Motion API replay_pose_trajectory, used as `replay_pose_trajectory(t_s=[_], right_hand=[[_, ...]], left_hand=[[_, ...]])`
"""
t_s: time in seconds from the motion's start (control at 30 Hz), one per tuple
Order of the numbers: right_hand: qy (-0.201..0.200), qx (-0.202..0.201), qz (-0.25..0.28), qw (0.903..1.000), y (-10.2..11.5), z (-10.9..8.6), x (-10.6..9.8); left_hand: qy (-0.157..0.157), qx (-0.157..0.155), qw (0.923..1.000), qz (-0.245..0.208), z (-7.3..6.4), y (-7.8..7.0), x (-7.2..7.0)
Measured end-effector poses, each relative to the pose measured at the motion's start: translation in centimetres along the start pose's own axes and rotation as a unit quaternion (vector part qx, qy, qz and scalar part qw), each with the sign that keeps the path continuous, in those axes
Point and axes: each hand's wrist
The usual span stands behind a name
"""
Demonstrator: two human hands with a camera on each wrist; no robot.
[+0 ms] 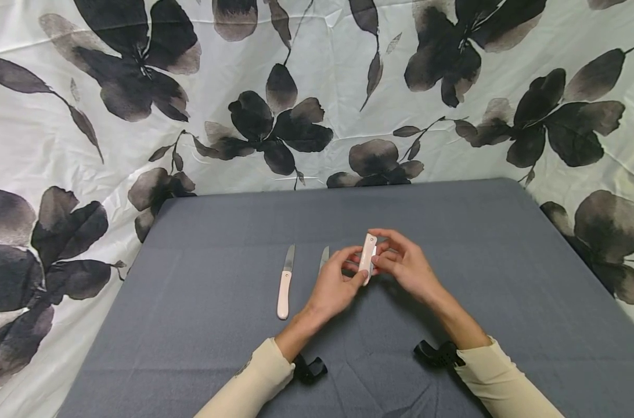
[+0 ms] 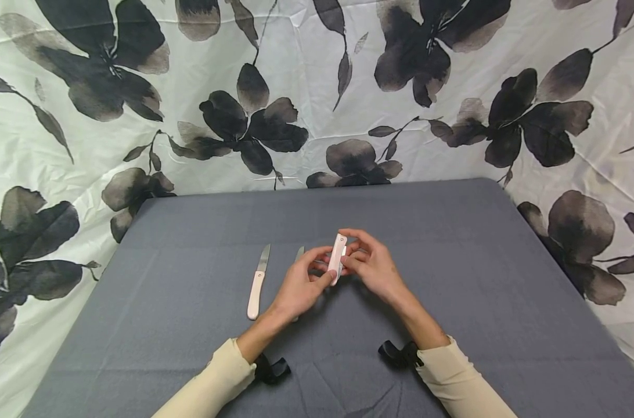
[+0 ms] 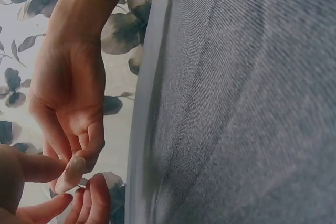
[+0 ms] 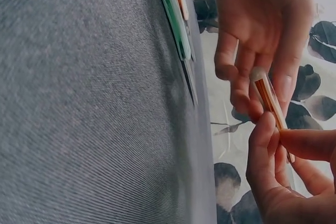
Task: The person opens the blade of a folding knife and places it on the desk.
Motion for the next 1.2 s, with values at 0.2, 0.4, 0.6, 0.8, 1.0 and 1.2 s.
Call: replay_pose_trajectory(t_s=[0.2,0.4,0.6,0.8,1.0,1.2], right_hand=[[0.015,-0.015,-0.003,0.9998,-0.3,-0.3,0.0],[0.018,-0.020,-0.007,0.9996,-0.5,-0.5,0.0],[0.020,-0.025,-0.011,0.9994,-0.7,-0.7,0.0],[0.021,-0.038,-0.026,0.9987,-0.8,-0.8,-0.2],[0.027,-0.033,-0.029,0.9987,-0.9,-0.6,-0.5],[0.042,-0.022,-0.033,0.9983,-1.3,0.0,-1.1]], left_hand=[[-0.010,-0.015,0.9992,-0.035,0.0,0.1,0.4],[-0.011,-0.012,0.9986,-0.051,-0.1,0.3,0.5],[-0.010,-0.020,0.9979,-0.061,-0.2,0.4,0.4],[-0.009,-0.024,0.9977,-0.064,-0.4,0.5,0.3],[-0.005,-0.024,0.9985,-0.048,-0.2,0.5,0.2],[-0.002,-0.017,0.9995,-0.025,0.2,0.9,0.2]])
Point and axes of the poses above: each hand's wrist, its own z-axis towards the middle knuckle, its own x-axis out of the palm, y = z × x, and after that the axes turned 8 degrees about -y, right-handed
